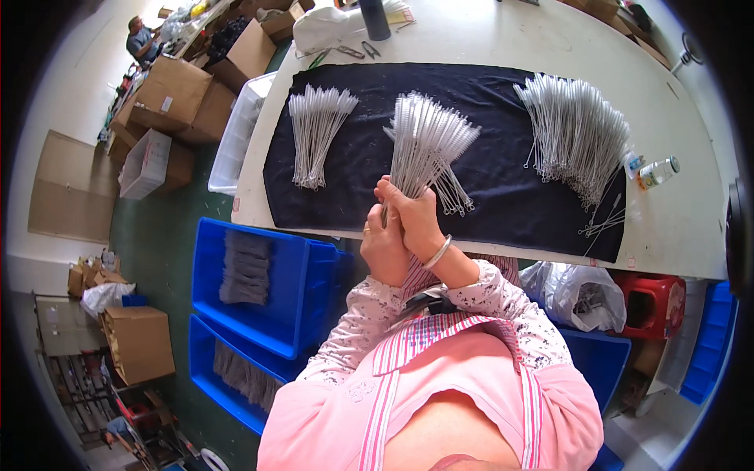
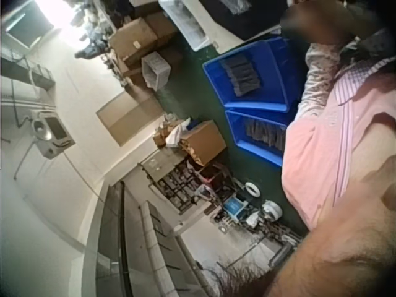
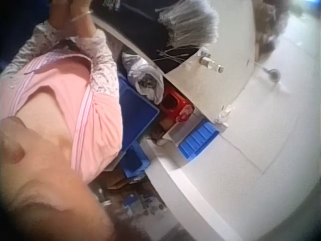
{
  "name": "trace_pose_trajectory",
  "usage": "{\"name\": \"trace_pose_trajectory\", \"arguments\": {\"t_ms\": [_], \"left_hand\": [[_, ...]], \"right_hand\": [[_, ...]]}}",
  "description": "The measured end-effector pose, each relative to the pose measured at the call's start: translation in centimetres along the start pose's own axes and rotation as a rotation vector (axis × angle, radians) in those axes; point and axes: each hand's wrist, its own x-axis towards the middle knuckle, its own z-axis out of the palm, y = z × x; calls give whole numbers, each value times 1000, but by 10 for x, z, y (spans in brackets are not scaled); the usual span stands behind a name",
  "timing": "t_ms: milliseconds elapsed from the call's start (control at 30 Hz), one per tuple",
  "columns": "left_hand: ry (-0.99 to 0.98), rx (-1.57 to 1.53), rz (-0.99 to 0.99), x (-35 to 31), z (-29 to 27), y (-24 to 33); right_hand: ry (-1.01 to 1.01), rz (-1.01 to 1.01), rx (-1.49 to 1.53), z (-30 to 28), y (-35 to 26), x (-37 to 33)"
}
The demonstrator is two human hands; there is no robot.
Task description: The person gathers bundles of long, thin metal brushes from a table, aligns them by hand, and secures them with wire ties. The person then places the finished bundles into a blue bin. The task is performed repeatedly in a workshop setting.
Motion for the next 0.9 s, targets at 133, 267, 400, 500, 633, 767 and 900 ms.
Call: {"name": "trace_pose_trajectory", "arguments": {"t_ms": [133, 267, 400, 500, 633, 767, 900], "left_hand": [[-8, -409, -45, -2, -5, 9], [-286, -1166, -521, 9, -17, -7], [-966, -1526, -812, 28, -35, -19], [-902, -1364, -607, 20, -23, -12], [-828, -1424, -666, 11, -15, -20], [-686, -1454, -700, 8, -10, -14], [-653, -1498, -676, 3, -9, -14]], "right_hand": [[-136, 79, 22, -11, -13, 11], [-431, 199, 111, -27, -25, 14], [-630, 234, 100, -24, -28, 10], [-683, 265, -4, -21, -34, 9], [-568, 89, -186, -16, -39, 11], [-379, -162, -181, -17, -32, 16], [-320, -237, -257, -14, -31, 14]]}}
